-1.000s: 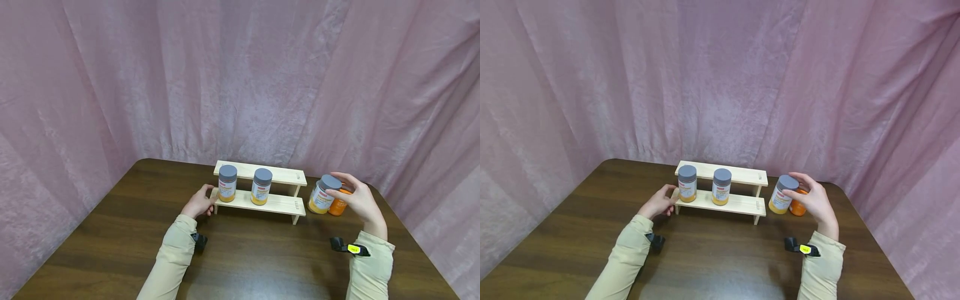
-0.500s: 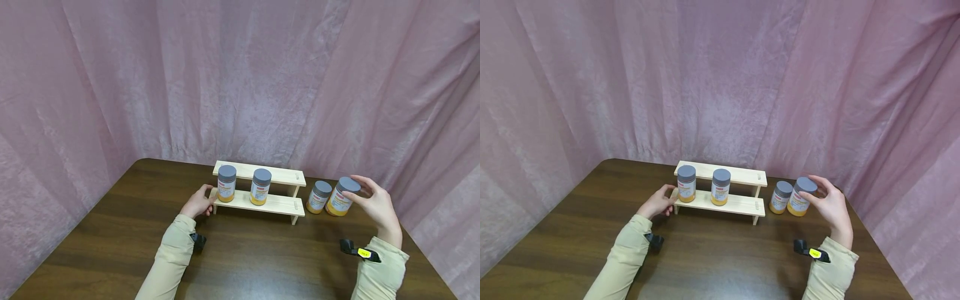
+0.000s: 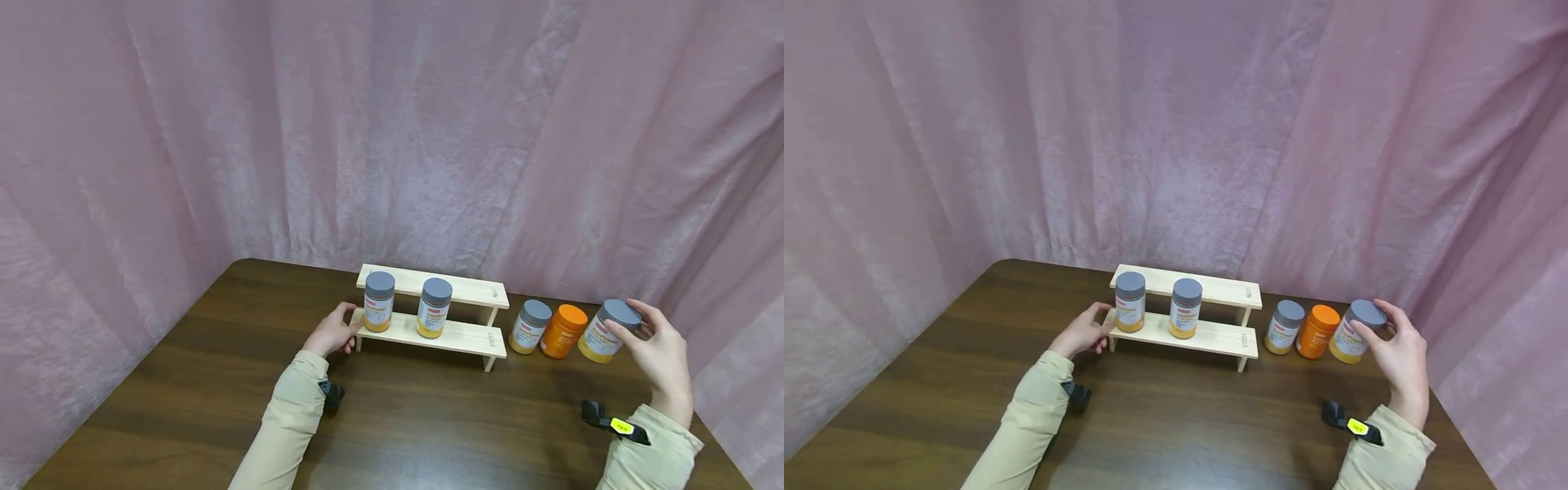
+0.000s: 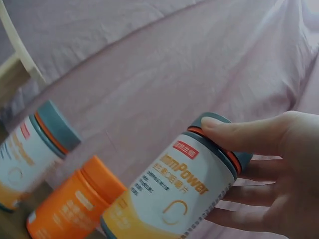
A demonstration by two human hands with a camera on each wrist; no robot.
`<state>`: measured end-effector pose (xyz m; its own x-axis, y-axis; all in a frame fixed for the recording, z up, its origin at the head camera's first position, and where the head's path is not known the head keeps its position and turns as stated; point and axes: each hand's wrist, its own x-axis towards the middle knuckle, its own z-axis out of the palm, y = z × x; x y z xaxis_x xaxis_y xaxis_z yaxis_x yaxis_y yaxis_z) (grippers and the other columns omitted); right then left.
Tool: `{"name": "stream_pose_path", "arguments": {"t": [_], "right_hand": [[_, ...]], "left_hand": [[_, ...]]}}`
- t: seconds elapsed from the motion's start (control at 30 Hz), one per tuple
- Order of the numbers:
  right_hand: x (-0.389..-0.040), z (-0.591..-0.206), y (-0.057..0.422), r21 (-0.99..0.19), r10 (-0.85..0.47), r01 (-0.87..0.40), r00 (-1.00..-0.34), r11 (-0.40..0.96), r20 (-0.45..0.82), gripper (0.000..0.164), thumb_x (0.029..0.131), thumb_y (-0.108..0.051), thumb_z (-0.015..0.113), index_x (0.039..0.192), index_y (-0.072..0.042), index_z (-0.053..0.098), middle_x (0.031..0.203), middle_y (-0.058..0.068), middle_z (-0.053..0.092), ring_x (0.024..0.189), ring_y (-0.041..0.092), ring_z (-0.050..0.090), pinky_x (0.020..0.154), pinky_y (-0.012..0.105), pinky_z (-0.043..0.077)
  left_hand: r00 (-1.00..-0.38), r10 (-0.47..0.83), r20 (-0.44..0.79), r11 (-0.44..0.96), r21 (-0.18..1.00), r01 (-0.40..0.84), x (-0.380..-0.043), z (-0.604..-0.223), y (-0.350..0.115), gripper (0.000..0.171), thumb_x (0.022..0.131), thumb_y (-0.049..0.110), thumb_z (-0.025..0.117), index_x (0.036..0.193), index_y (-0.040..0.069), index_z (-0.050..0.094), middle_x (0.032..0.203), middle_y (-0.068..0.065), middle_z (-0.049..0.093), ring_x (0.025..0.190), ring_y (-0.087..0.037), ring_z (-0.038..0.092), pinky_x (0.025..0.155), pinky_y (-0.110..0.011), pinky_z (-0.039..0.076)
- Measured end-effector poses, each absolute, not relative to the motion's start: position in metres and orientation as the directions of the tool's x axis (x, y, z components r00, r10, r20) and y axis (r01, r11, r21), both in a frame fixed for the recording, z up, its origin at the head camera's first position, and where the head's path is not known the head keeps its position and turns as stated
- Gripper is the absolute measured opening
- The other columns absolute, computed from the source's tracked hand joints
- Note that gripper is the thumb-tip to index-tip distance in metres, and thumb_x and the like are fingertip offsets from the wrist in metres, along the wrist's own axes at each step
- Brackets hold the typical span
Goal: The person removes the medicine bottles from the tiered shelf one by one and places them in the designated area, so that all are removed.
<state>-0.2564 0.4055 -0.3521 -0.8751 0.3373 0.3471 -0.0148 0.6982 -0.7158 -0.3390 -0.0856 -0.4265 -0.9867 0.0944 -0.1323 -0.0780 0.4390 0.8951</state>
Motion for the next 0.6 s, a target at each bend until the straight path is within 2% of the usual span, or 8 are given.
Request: {"name": "stream_pose_path", "arguments": {"t": [0.17,0.27,0.37,0.47,0.6], "right_hand": [[-0.253,-0.362,0.419,-0.736,0.422,0.063,-0.851,0.674,0.314,0.068,0.091,-0.032,0.067,0.147,-0.008,0.039,0.144,0.023,0.047,0.098,-0.023,0.044,0.072,-0.006,0.035],[-0.254,-0.368,0.425,-0.743,0.459,0.113,-0.843,0.659,0.279,0.068,0.093,-0.031,0.064,0.149,-0.007,0.034,0.144,0.029,0.044,0.112,-0.009,0.051,0.069,-0.005,0.033],[-0.257,-0.375,0.430,-0.748,0.484,0.151,-0.838,0.647,0.250,0.068,0.094,-0.029,0.062,0.150,-0.006,0.032,0.143,0.031,0.044,0.112,-0.003,0.054,0.066,-0.003,0.031],[-0.262,-0.386,0.435,-0.776,0.506,0.175,-0.838,0.606,0.206,0.069,0.094,-0.029,0.061,0.151,-0.008,0.029,0.147,0.028,0.041,0.122,0.005,0.053,0.068,-0.003,0.032],[-0.270,-0.401,0.440,-0.836,0.534,0.213,-0.839,0.506,0.109,0.071,0.095,-0.029,0.061,0.153,-0.010,0.026,0.154,0.021,0.032,0.141,0.024,0.038,0.084,-0.001,0.035]], "left_hand": [[-0.986,0.100,-0.131,0.442,0.894,-0.074,-0.337,-0.426,-0.083,0.048,0.097,0.008,0.053,0.141,0.005,0.036,0.055,-0.002,0.048,0.042,-0.009,0.045,0.046,-0.021,0.042],[-0.988,0.092,-0.124,0.452,0.889,-0.070,-0.337,-0.426,-0.083,0.047,0.097,0.008,0.054,0.140,0.004,0.037,0.054,-0.002,0.048,0.042,-0.009,0.046,0.046,-0.021,0.043],[-0.989,0.086,-0.116,0.456,0.888,-0.064,-0.338,-0.427,-0.083,0.046,0.097,0.008,0.054,0.140,0.004,0.039,0.054,-0.002,0.049,0.042,-0.010,0.046,0.047,-0.022,0.045],[-0.990,0.087,-0.110,0.452,0.890,-0.059,-0.339,-0.428,-0.083,0.046,0.097,0.008,0.055,0.139,0.004,0.039,0.054,-0.003,0.049,0.042,-0.010,0.047,0.047,-0.023,0.046],[-0.991,0.087,-0.106,0.449,0.892,-0.056,-0.339,-0.427,-0.085,0.046,0.097,0.008,0.055,0.139,0.004,0.039,0.054,-0.003,0.049,0.042,-0.010,0.047,0.047,-0.023,0.046]]}}
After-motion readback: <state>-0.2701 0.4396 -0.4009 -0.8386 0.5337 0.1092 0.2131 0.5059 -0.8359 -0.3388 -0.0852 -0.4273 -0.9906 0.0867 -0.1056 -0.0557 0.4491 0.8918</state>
